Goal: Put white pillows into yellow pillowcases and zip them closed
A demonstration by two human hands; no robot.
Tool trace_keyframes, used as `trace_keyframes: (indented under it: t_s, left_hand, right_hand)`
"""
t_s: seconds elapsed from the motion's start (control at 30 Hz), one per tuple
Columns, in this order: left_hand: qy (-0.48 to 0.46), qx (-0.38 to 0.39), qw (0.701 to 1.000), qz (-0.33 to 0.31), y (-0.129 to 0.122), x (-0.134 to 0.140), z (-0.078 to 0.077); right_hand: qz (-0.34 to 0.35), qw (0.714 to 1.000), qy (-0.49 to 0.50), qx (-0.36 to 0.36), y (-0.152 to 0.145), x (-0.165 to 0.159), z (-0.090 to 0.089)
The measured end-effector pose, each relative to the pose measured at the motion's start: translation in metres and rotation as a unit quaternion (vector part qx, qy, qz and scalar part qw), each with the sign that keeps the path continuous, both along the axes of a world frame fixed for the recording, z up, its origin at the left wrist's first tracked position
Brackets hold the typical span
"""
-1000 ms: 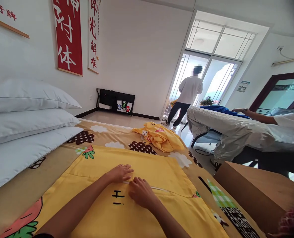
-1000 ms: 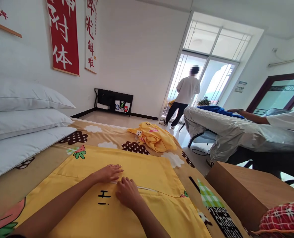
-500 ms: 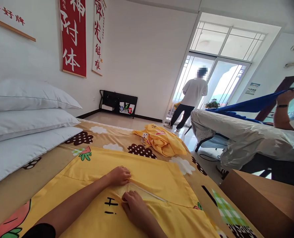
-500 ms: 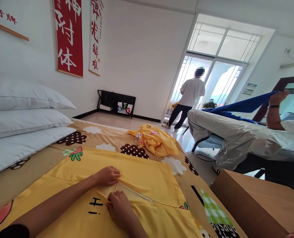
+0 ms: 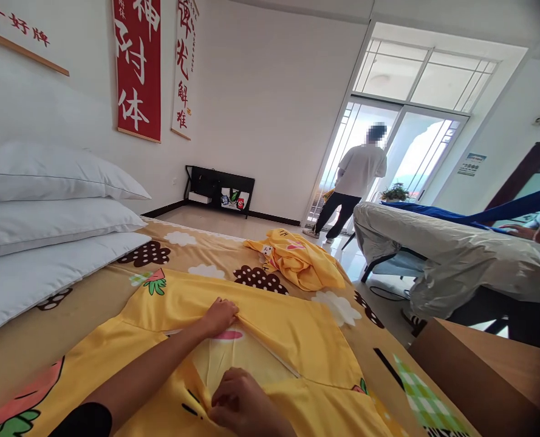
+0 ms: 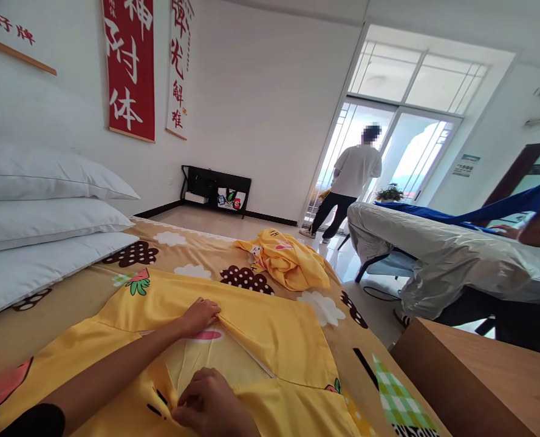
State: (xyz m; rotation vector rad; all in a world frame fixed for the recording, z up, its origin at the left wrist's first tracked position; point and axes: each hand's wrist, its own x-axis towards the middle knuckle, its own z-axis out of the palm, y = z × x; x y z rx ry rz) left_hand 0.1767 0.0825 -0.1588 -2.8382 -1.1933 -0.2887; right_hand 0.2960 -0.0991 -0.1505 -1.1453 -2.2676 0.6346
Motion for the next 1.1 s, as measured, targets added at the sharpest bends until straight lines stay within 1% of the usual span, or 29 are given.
trace_keyframes:
  t_s: [0.07, 0.13, 0.2, 0.23, 0.27, 0.33, 0.4, 0.47, 0.53, 0.67, 0.73, 0.8, 0.83, 0.9, 0.97, 1.0, 1.03, 1.1]
  left_hand:
    - [0.000, -0.011, 1.000, 0.002, -0.011, 0.000, 0.005]
    - [-0.008, -0.014, 1.000, -0.013, -0.029, -0.006, 0.006]
    - [-0.017, -0.038, 0.997, -0.063, -0.050, -0.017, 0.001]
    - [-0.016, -0.064, 0.993, -0.095, -0.060, -0.024, -0.003]
    - [-0.011, -0.096, 0.987, -0.125, -0.069, -0.031, -0.007]
    - [0.004, -0.160, 0.975, -0.155, -0.081, -0.044, -0.012]
    - [0.014, -0.199, 0.967, -0.156, -0.088, -0.053, -0.012]
    - [0.023, -0.220, 0.963, -0.155, -0.091, -0.062, -0.004]
    - [0.027, -0.228, 0.960, -0.159, -0.097, -0.073, 0.008]
    - [-0.048, -0.239, 0.958, -0.151, -0.113, -0.105, 0.032]
    - [-0.070, -0.280, 0.948, -0.136, -0.118, -0.117, 0.038]
    - [-0.062, -0.322, 0.938, -0.111, -0.120, -0.120, 0.038]
    - [-0.053, -0.329, 0.938, -0.098, -0.121, -0.119, 0.036]
    - [-0.037, -0.314, 0.945, -0.083, -0.121, -0.114, 0.034]
    - [-0.050, -0.272, 0.957, -0.094, -0.123, -0.111, 0.036]
    - [-0.078, -0.244, 0.961, -0.102, -0.124, -0.114, 0.041]
    - [-0.129, -0.216, 0.963, -0.100, -0.123, -0.121, 0.049]
    - [-0.259, -0.157, 0.951, -0.061, -0.120, -0.149, 0.073]
  right_hand:
    - [-0.051, 0.997, 0.050, 0.000, 0.007, 0.006, 0.004]
    - [-0.129, 0.990, 0.051, 0.031, 0.016, 0.017, 0.007]
    - [-0.198, 0.978, -0.016, 0.058, 0.024, 0.030, 0.008]
    - [-0.218, 0.972, -0.067, 0.049, 0.027, 0.036, 0.007]
    - [-0.227, 0.966, -0.121, 0.026, 0.029, 0.040, 0.006]
    - [-0.220, 0.952, -0.207, -0.041, 0.032, 0.046, 0.002]
    - [-0.210, 0.942, -0.248, -0.083, 0.033, 0.047, -0.002]
    - [-0.208, 0.938, -0.263, -0.088, 0.032, 0.046, -0.004]
    - [-0.207, 0.935, -0.272, -0.089, 0.032, 0.044, -0.004]
    - [-0.213, 0.926, -0.295, -0.099, 0.035, 0.044, -0.004]
    - [-0.215, 0.923, -0.305, -0.098, 0.038, 0.045, -0.007]
    - [-0.214, 0.922, -0.309, -0.088, 0.042, 0.047, -0.014]
    - [-0.214, 0.923, -0.309, -0.083, 0.043, 0.049, -0.018]
    - [-0.212, 0.926, -0.305, -0.071, 0.047, 0.053, -0.030]
    - [-0.216, 0.929, -0.297, -0.041, 0.051, 0.058, -0.043]
    - [-0.221, 0.930, -0.293, -0.022, 0.053, 0.062, -0.049]
    - [-0.223, 0.931, -0.289, -0.007, 0.056, 0.065, -0.055]
    - [-0.221, 0.933, -0.285, 0.007, 0.062, 0.073, -0.066]
